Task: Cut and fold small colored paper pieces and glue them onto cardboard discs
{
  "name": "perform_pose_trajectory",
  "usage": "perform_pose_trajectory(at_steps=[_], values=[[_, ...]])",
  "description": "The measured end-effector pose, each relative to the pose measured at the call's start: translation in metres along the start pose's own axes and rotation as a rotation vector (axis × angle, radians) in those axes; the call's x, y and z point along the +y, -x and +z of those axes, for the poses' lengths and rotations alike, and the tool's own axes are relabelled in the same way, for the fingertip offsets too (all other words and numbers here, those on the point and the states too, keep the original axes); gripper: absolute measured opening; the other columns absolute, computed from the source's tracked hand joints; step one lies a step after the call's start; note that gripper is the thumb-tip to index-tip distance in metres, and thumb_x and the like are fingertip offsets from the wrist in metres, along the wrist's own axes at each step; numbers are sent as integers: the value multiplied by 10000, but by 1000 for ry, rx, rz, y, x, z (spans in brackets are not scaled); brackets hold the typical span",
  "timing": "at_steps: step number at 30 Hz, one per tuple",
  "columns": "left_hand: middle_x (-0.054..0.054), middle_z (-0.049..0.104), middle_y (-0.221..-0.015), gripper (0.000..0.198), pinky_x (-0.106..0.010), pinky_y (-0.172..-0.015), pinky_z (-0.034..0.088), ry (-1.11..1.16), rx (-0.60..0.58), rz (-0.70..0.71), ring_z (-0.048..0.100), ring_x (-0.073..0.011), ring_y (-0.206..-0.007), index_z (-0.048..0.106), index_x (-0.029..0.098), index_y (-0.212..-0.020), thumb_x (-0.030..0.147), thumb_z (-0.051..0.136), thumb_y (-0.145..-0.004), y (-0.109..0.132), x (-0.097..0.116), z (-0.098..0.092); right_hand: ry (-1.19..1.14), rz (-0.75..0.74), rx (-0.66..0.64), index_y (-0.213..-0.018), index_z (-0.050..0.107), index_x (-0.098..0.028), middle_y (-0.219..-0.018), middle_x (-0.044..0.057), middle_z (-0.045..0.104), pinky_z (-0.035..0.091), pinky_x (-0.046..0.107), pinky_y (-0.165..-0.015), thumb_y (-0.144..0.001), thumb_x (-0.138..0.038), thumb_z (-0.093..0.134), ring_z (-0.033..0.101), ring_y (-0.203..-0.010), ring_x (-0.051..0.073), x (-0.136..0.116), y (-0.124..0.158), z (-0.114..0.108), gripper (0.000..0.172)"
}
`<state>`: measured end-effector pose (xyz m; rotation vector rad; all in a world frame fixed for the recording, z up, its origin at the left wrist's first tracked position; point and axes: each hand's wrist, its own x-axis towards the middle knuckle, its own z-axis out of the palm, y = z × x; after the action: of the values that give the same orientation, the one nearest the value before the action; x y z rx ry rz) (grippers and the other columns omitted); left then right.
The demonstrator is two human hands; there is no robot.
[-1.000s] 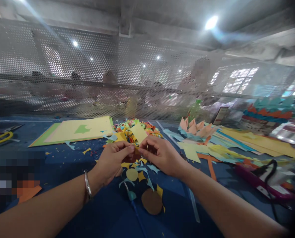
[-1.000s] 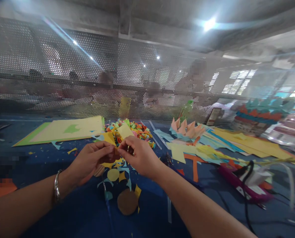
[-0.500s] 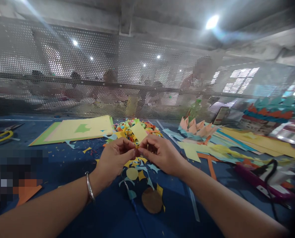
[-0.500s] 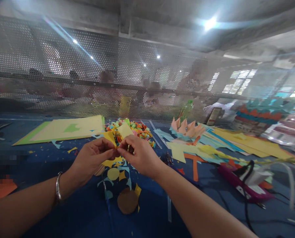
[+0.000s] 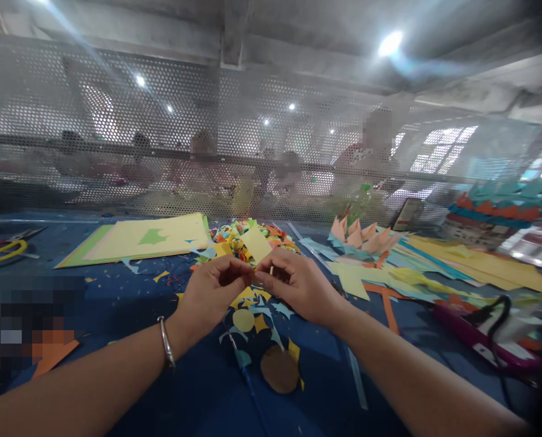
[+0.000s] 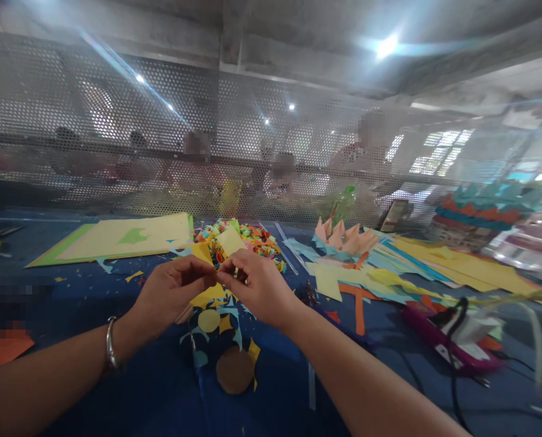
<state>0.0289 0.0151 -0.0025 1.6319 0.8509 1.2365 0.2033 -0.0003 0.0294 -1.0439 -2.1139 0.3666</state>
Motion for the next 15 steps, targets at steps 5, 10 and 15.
perform_pose_trajectory(at_steps=[5, 10, 15], values=[[-26, 662, -766, 210, -301, -716, 490, 65, 9, -55, 616, -153, -724, 591, 183, -821, 277, 714, -679, 0, -1, 2, 26, -16, 7, -766, 589, -192, -720, 2, 571, 386, 242, -577, -857, -228, 542, 510, -641, 123, 2, 0, -1, 109], [6, 638, -699, 281, -277, -651, 475, 49, 18, -44, 610, -144, -668, 531, 202, -853, 290, 732, -676, 0, 0, 1, 19, -8, -2, -759, 591, -193, -708, -1, 562, 380, 240, -552, -850, -228, 544, 497, -613, 118, 2, 0, -1, 108], [5, 630, -705, 263, -269, -640, 465, -10, 18, -17, 602, -138, -665, 514, 202, -854, 262, 717, -698, 0, 1, -1, 4, 19, 14, -749, 593, -187, -683, -9, 543, 364, 236, -519, -837, -250, 563, 477, -583, 111, 2, 1, -1, 112]])
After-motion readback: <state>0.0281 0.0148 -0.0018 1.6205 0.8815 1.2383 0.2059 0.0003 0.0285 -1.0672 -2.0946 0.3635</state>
